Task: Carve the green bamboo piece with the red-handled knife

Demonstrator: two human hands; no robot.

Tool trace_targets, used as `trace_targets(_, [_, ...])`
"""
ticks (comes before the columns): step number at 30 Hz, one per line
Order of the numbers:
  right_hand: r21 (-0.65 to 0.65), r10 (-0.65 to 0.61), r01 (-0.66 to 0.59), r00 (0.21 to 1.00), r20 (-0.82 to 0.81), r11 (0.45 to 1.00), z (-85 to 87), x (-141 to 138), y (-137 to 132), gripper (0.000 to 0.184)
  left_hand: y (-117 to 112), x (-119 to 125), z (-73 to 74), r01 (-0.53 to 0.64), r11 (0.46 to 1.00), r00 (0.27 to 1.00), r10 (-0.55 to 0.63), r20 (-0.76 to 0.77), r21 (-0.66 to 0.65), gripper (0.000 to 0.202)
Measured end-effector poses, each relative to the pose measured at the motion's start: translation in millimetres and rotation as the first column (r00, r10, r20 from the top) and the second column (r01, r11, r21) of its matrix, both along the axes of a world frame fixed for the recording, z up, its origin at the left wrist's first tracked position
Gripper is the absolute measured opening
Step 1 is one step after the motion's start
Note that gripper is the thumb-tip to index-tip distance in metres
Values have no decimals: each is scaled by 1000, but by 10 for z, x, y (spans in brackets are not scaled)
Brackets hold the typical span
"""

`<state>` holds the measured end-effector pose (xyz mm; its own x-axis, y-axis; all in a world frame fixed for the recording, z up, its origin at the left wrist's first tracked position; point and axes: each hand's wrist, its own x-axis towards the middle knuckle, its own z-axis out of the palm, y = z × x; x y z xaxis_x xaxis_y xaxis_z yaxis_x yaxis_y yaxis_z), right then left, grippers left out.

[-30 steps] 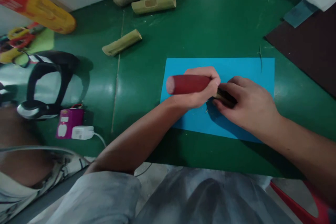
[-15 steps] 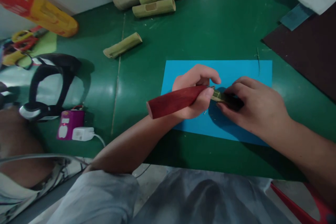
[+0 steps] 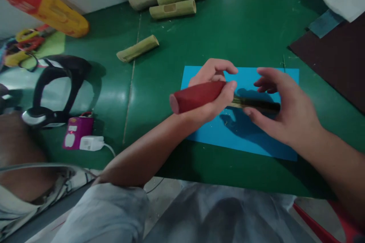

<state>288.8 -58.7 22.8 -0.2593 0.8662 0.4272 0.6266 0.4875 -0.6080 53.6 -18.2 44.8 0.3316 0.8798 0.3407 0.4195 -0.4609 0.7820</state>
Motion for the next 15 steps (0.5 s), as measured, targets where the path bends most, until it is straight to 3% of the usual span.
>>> trace_targets(2, [27,16,-12,987,-162,1000,35,-48,-37,72,-41,42,25,8,999,995,-12,-98,-37,31])
trace_targets(5, [122,97,-73,975,-200,990,91,-150,-101,70,-81,93,47,77,996,962,-63,-266,41,55])
trace_targets(9, [200,108,-88,990,-90,976,113,-284,-144,61,-113,132,81,189,942,794,21,-607,279,63])
trace_targets(12, [285,34,-36,999,15,958,105,-316,-156,44,-113,129,124,240,902,712,87,-697,358,66])
trace_targets(15, [302,-36,42,999,-25,952,104,-261,-153,33,-54,41,160,264,898,715,63,-696,352,76])
